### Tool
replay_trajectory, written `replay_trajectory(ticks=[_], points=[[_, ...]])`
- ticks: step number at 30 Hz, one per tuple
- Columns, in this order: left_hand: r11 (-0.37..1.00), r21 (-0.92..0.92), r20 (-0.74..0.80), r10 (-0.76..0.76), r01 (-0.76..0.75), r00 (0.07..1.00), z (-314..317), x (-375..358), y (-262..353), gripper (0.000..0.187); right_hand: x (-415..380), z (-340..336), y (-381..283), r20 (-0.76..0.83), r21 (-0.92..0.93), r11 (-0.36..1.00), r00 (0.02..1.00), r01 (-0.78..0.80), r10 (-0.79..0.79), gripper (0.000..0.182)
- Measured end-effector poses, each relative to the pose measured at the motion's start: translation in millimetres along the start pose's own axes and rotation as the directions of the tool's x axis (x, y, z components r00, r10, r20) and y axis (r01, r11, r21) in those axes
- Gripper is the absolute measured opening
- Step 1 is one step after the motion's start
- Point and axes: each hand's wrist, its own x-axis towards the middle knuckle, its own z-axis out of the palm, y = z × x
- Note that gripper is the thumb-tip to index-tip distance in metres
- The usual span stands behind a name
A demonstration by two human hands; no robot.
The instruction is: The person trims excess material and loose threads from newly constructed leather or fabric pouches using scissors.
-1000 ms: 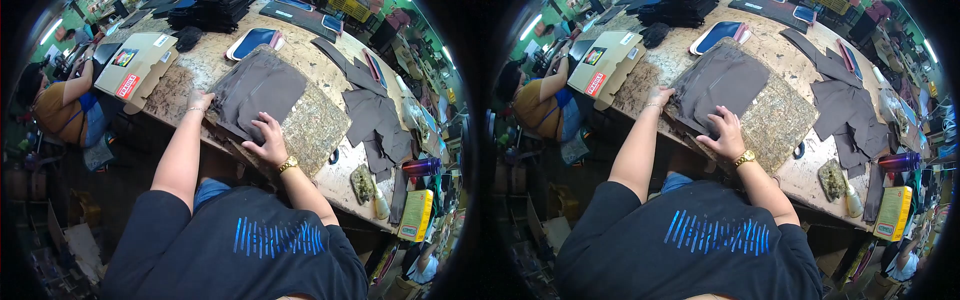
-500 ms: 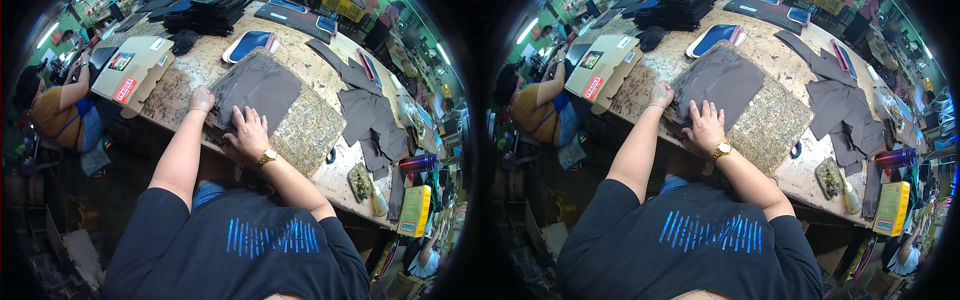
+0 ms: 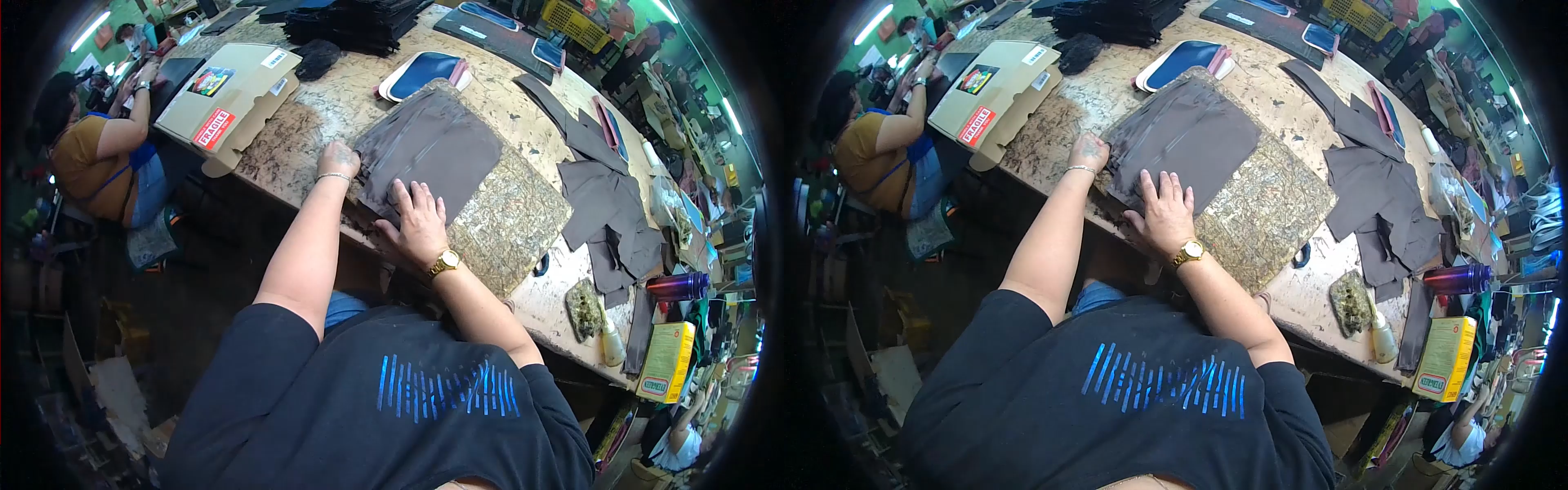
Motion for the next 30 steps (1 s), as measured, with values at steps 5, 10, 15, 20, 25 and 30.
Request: replay_trajectory(ticks=[5, 10, 15, 20, 25, 30], points=[[0.974, -0.218, 0.05, -0.058, 0.067, 0.997, -17, -4, 25, 0.026, 0, 1, 1, 0.01, 0.002, 1.0, 1.0, -0.007, 0.006, 0.069], [0.534, -0.788, 0.41, 0.084, 0.307, 0.908, -38, -9, 47, 0.031, -2, -1, 4, 0.021, 0.045, 0.999, 0.999, -0.025, 0.024, 0.067], [-0.224, -0.787, 0.536, 0.212, 0.575, 0.817, -49, -79, 66, 0.053, 5, 7, 17, -0.054, 0.208, 0.974, 0.994, -0.084, 0.097, 0.06], [0.644, -0.757, 0.226, 0.096, 0.113, 0.969, 12, -100, 55, 0.065, 5, 12, 26, -0.207, 0.291, 0.952, 0.978, 0.098, -0.038, 0.044], [0.888, -0.441, -0.025, 0.135, -0.132, 0.991, 19, -79, 63, 0.046, -20, -23, 37, -0.326, 0.367, 0.907, 0.942, 0.208, -0.084, 0.033], [0.672, -0.723, -0.103, 0.126, -0.161, 0.987, 14, -60, 88, 0.034, -47, -31, 44, -0.342, 0.103, 0.99, 0.938, 0.1, -0.059, 0.036]])
